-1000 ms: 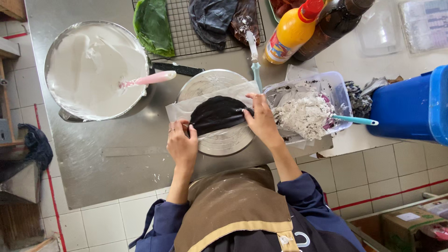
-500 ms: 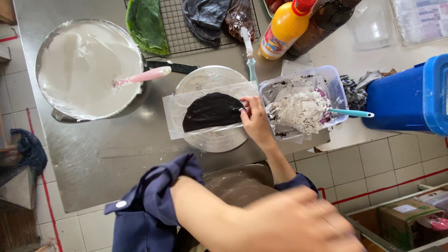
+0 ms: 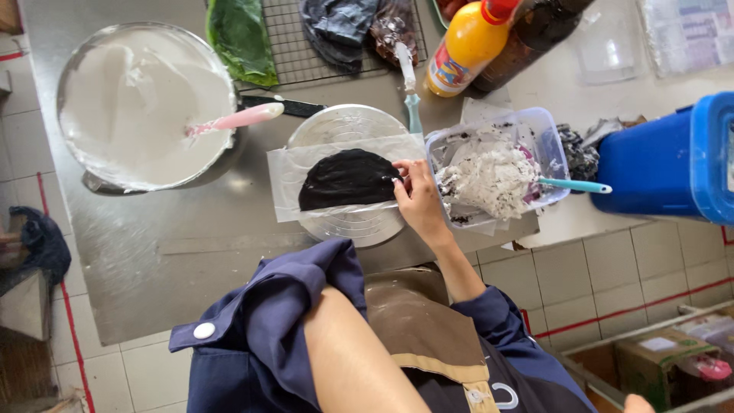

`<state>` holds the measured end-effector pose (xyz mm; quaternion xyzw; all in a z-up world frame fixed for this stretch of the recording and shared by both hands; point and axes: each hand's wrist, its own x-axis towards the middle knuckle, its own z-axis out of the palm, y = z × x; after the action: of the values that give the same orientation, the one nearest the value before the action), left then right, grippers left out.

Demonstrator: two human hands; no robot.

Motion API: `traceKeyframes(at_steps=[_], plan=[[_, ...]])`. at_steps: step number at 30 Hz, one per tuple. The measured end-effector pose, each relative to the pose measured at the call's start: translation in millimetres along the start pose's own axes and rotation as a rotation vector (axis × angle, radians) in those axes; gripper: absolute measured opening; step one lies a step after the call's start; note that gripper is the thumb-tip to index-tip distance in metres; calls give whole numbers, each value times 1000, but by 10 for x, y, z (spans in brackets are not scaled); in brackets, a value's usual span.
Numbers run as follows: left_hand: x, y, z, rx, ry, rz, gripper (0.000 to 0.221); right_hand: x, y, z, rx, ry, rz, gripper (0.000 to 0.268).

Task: The person places a black crepe onto a rotating stand and spreads white cream across its surface using a spatula.

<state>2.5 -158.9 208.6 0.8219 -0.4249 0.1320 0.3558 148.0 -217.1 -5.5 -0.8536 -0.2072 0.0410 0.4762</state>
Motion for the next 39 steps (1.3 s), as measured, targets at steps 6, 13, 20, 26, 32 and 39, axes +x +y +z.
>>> traceKeyframes(at_steps=[6, 13, 20, 26, 32, 39], plan=[[-119, -158, -34, 27, -5, 18, 14, 15, -3, 10, 43, -1, -1, 31], [-72, -155, -193, 80, -65, 32, 13, -61, 11, -9, 73, 104, 18, 21], [-694, -1254, -168, 572, -195, -574, 49, -44, 11, 76, -257, 227, -204, 18], [-1576, -1972, 270, 536, 366, -1082, 51, 5, -51, 230, -435, 150, -108, 33], [-1773, -2150, 359, 361, 407, -1247, 28, 84, 39, 295, -449, 119, -31, 21], [-1785, -2110, 314, 298, 453, -1204, 12, 200, 79, 225, -163, 37, -90, 16]])
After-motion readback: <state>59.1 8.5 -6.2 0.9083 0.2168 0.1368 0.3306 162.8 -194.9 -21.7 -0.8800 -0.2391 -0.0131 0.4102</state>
